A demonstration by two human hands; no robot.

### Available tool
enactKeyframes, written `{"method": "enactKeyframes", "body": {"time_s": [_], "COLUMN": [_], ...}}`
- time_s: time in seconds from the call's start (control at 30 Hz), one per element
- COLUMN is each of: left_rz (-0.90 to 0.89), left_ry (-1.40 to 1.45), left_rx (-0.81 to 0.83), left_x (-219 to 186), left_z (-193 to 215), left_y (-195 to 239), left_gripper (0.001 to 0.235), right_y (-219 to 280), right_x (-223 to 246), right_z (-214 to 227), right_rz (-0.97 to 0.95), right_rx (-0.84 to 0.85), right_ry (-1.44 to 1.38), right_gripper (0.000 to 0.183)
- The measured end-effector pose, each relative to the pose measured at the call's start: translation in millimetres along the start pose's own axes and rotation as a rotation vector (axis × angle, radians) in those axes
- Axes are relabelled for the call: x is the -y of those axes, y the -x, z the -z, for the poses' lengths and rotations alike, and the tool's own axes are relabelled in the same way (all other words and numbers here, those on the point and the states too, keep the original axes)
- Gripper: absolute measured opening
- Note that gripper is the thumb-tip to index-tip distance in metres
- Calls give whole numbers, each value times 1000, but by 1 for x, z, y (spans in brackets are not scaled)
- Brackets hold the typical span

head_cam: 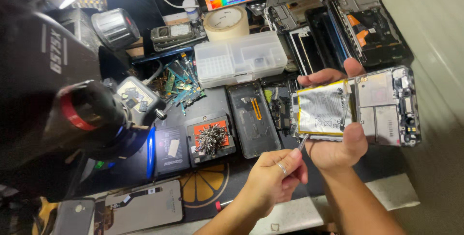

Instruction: The person disassembles a smartphone, using a metal spudger to pry and remove the battery from the chassis. The battery is then placed on the workbench.

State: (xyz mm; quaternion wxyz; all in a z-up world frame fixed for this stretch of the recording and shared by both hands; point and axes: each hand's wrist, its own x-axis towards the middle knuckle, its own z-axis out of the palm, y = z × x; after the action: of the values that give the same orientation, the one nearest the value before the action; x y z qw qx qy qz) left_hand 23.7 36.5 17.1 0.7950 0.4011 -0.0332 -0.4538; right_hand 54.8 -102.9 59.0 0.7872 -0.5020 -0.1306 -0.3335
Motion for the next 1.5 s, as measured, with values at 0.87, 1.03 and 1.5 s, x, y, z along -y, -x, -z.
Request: {"method": "enactKeyframes", "body": {"time_s": [0.87, 1.03, 1.5], "left_rz": [-321, -136, -163], "left_ry": [-717, -742, -880], "left_rx": [-318, -238, -199], "left_x": [14, -8, -17], "left_z": [-25, -11, -19], "left_y": [-13, -8, 8], "left_gripper": [51, 54, 53], "right_y": [19, 11, 17], "right_x": [-1, -2, -9], "right_z": [19, 30, 34], "right_rz": [-123, -112, -197], "right_rx": [-251, -59, 74], "right_ry": [-475, -343, -389], "right_gripper": [53, 70, 76]}}
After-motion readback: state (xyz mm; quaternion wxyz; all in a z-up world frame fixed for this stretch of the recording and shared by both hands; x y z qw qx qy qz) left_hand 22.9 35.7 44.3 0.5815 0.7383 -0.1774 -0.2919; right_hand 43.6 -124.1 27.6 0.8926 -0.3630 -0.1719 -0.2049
